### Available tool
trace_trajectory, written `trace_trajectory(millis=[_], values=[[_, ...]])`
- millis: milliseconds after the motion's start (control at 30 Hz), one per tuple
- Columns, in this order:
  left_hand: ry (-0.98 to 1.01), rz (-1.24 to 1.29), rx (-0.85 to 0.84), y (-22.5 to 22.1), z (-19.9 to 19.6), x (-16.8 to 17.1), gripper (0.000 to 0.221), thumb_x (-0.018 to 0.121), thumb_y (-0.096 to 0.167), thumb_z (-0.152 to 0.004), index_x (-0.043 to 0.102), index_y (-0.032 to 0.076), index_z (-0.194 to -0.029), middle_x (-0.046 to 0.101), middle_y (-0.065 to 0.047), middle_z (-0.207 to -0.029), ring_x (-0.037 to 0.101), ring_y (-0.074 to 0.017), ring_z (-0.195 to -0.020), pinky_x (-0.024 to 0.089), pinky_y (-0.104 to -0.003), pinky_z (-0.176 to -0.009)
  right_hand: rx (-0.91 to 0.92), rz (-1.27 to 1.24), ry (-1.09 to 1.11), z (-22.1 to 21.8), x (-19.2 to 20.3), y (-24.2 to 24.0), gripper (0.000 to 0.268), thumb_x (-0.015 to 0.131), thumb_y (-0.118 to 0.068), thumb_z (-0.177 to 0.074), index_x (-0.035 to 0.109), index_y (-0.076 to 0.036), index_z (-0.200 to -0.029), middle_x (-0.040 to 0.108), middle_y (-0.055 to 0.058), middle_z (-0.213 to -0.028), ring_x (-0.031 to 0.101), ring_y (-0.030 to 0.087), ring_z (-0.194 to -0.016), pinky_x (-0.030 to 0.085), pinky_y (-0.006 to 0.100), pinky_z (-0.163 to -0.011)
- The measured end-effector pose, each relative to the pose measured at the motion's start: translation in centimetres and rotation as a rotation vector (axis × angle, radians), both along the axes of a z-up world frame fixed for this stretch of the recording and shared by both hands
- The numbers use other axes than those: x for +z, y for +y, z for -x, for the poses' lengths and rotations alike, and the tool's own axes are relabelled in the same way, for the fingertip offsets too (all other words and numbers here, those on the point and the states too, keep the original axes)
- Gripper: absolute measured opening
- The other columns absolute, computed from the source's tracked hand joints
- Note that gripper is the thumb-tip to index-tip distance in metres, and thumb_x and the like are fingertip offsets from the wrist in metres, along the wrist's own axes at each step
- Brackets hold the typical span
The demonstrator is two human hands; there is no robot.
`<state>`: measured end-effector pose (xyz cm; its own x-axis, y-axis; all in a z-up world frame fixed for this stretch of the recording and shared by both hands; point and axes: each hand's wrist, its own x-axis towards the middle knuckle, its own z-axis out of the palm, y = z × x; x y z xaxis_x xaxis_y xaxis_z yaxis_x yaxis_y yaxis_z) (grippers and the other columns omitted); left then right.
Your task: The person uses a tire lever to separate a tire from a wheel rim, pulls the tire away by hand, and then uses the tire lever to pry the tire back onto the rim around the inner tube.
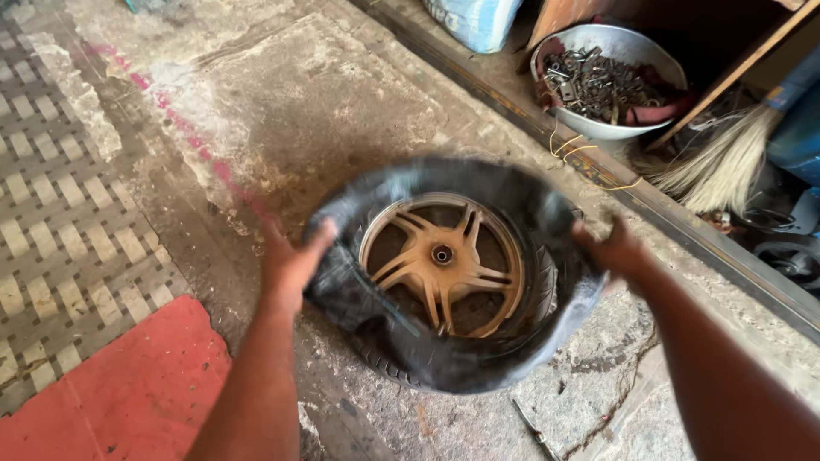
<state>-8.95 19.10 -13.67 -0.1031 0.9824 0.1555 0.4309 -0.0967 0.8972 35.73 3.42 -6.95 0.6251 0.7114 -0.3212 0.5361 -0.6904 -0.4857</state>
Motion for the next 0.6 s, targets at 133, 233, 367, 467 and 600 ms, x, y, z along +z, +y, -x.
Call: trace_trajectory(millis=[133,233,367,467,600], values=[[-0.18,0.501,-0.068,-3.6,0.0,-5.4,0.084,0.091,0.04,-0.064,0.063,0.002,-0.132,0.074,-0.023,-0.127,0.075,-0.0367,-0.109,0.059,-0.047,-0.091,-0.1,0.127,0.52,0.5,-5.9,-3.7,0.114,0.061,-0.074,-0.069,0.021,-0.024,-0.164,0.048,0.03,-0.147,0.059,0.053,-0.123,0.066,0.064,-0.082],[0.017,0.305,-0.117,-4.2,0.2,-6.9,0.071,0.09,0.038,-0.068,0.072,0.003,-0.127,0.078,-0.021,-0.119,0.079,-0.0363,-0.106,0.059,-0.044,-0.094,-0.014,0.195,0.49,-0.6,-9.0,-4.1,0.119,0.07,-0.074,-0.063,0.029,-0.019,-0.16,0.044,0.03,-0.151,0.054,0.05,-0.127,0.067,0.064,-0.083],[0.642,-0.09,0.149,-3.9,-0.8,-4.7,0.108,0.091,0.054,-0.047,0.06,0.006,-0.138,0.073,-0.021,-0.108,0.072,-0.039,-0.096,0.055,-0.05,-0.082,-0.023,0.238,0.318,-0.8,-9.5,-2.6,0.118,0.076,-0.07,-0.066,0.03,-0.01,-0.156,0.061,0.033,-0.137,0.067,0.049,-0.118,0.062,0.061,-0.087],[0.794,-0.358,0.048,-5.8,-4.0,-1.7,0.095,0.082,0.07,-0.064,0.059,0.007,-0.132,0.072,-0.019,-0.105,0.07,-0.0377,-0.096,0.051,-0.051,-0.084,-0.06,0.009,0.249,-0.4,-7.9,-1.0,0.115,0.078,-0.062,-0.067,0.028,-0.011,-0.157,0.066,0.031,-0.129,0.073,0.047,-0.108,0.064,0.055,-0.089],[0.812,0.462,-0.874,-10.1,-9.4,1.7,0.062,0.042,0.068,-0.099,0.064,0.011,-0.094,0.062,-0.005,-0.075,0.062,-0.0226,-0.066,0.042,-0.057,-0.105,0.03,-0.233,0.061,0.5,-5.1,0.1,0.105,0.086,-0.049,-0.071,0.035,-0.012,-0.155,0.06,0.024,-0.135,0.064,0.034,-0.117,0.058,0.049,-0.095]])
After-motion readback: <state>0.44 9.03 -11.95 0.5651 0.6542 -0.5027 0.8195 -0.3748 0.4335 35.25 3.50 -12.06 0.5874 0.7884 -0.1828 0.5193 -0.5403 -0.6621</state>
